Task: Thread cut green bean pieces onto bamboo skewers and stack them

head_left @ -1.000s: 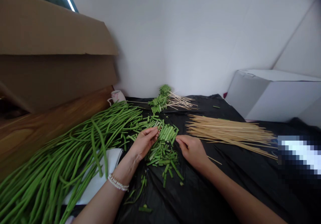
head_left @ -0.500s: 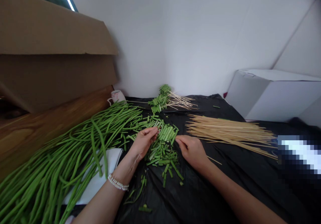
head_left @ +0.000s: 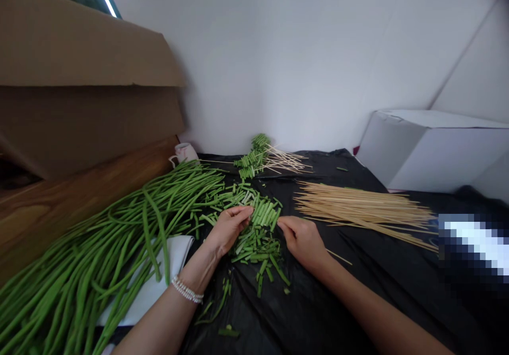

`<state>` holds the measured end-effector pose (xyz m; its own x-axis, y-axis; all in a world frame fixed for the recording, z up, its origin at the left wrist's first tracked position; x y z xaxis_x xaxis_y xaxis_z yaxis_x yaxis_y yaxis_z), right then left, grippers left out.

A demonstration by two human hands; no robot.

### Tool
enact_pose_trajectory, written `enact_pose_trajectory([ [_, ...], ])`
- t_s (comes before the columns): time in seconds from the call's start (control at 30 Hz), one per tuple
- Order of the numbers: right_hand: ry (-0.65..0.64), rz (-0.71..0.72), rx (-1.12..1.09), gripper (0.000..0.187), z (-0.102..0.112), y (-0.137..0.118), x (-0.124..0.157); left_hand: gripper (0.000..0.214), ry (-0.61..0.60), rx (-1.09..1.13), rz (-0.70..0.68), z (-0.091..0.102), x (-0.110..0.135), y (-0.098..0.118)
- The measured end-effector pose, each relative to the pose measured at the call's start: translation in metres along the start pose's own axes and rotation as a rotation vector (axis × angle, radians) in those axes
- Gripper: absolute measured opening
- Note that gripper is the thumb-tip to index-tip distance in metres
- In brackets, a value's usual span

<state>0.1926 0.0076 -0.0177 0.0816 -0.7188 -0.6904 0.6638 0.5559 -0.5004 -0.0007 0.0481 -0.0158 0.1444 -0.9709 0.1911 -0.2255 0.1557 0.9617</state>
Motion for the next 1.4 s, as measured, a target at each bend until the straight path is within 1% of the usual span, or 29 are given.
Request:
enact_pose_trajectory([
  [0.23,-0.012,-0.002,0.012,0.025,0.000,0.000,0.001,0.024,-0.018,-0.089,-0.089,0.002,-0.001,-0.001],
  [0.33,-0.016,0.000,0.007,0.025,0.001,0.000,0.000,0.024,-0.015,-0.131,-0.099,0.002,0.000,0.000],
  [0.43,0.007,-0.002,-0.030,0.025,0.002,-0.001,-0.002,0.022,-0.042,-0.072,-0.081,-0.001,0.003,0.003],
  [0.5,0.049,-0.020,-0.063,0.024,0.005,-0.002,-0.006,0.023,-0.050,-0.017,-0.077,-0.002,0.004,0.007],
  [0.53,0.076,-0.037,-0.077,0.023,0.007,-0.003,-0.007,0.025,-0.039,0.002,-0.081,-0.001,0.004,0.010],
  [0.6,0.138,-0.089,-0.093,0.022,0.012,-0.001,-0.011,0.032,0.030,0.027,-0.113,0.003,0.001,0.014],
  [0.67,0.191,-0.149,-0.097,0.021,0.017,0.001,-0.014,0.043,0.150,0.032,-0.181,0.010,-0.004,0.018],
  [0.7,0.208,-0.173,-0.096,0.021,0.019,0.003,-0.015,0.044,0.213,0.013,-0.231,0.015,-0.007,0.018],
  [0.73,0.218,-0.187,-0.094,0.020,0.020,0.004,-0.015,0.041,0.259,-0.036,-0.286,0.018,-0.010,0.018],
  [0.77,0.222,-0.190,-0.090,0.020,0.020,0.004,-0.016,0.035,0.279,-0.114,-0.348,0.020,-0.012,0.018],
  [0.8,0.221,-0.183,-0.087,0.020,0.021,0.005,-0.016,0.028,0.255,-0.219,-0.396,0.020,-0.014,0.016],
  [0.87,0.218,-0.151,-0.073,0.020,0.020,0.004,-0.015,0.018,0.170,-0.457,-0.478,0.017,-0.015,0.012],
  [0.93,0.211,-0.123,-0.061,0.021,0.019,0.003,-0.014,0.011,0.111,-0.693,-0.578,0.014,-0.012,0.008],
  [1.0,0.199,-0.109,-0.050,0.021,0.018,0.002,-0.014,0.012,0.109,-0.897,-0.705,0.012,-0.008,0.008],
  [1.07,0.185,-0.104,-0.037,0.021,0.017,0.002,-0.013,0.014,0.101,-1.039,-0.802,0.010,-0.005,0.008],
  [1.13,0.173,-0.104,-0.027,0.021,0.016,0.002,-0.013,0.015,0.078,-1.109,-0.839,0.010,-0.004,0.007],
  [1.27,0.160,-0.095,-0.025,0.021,0.015,0.003,-0.012,0.018,0.062,-1.167,-0.856,0.010,-0.004,0.007],
  [1.4,0.137,-0.080,-0.014,0.020,0.012,0.003,-0.011,0.013,0.051,-1.187,-0.896,0.009,-0.001,0.008],
])
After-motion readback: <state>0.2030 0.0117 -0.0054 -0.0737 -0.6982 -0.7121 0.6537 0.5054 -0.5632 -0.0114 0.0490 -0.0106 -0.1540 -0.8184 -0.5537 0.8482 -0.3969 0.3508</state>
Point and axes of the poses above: each hand's wrist, its own x-axis away from the middle knuckle, its own z-axis out of the back of the hand, y = z × x, the point moved 3 cm from there along -x, towards the middle knuckle, and after that the axes turned 13 degrees about y, right-handed, at the moved point
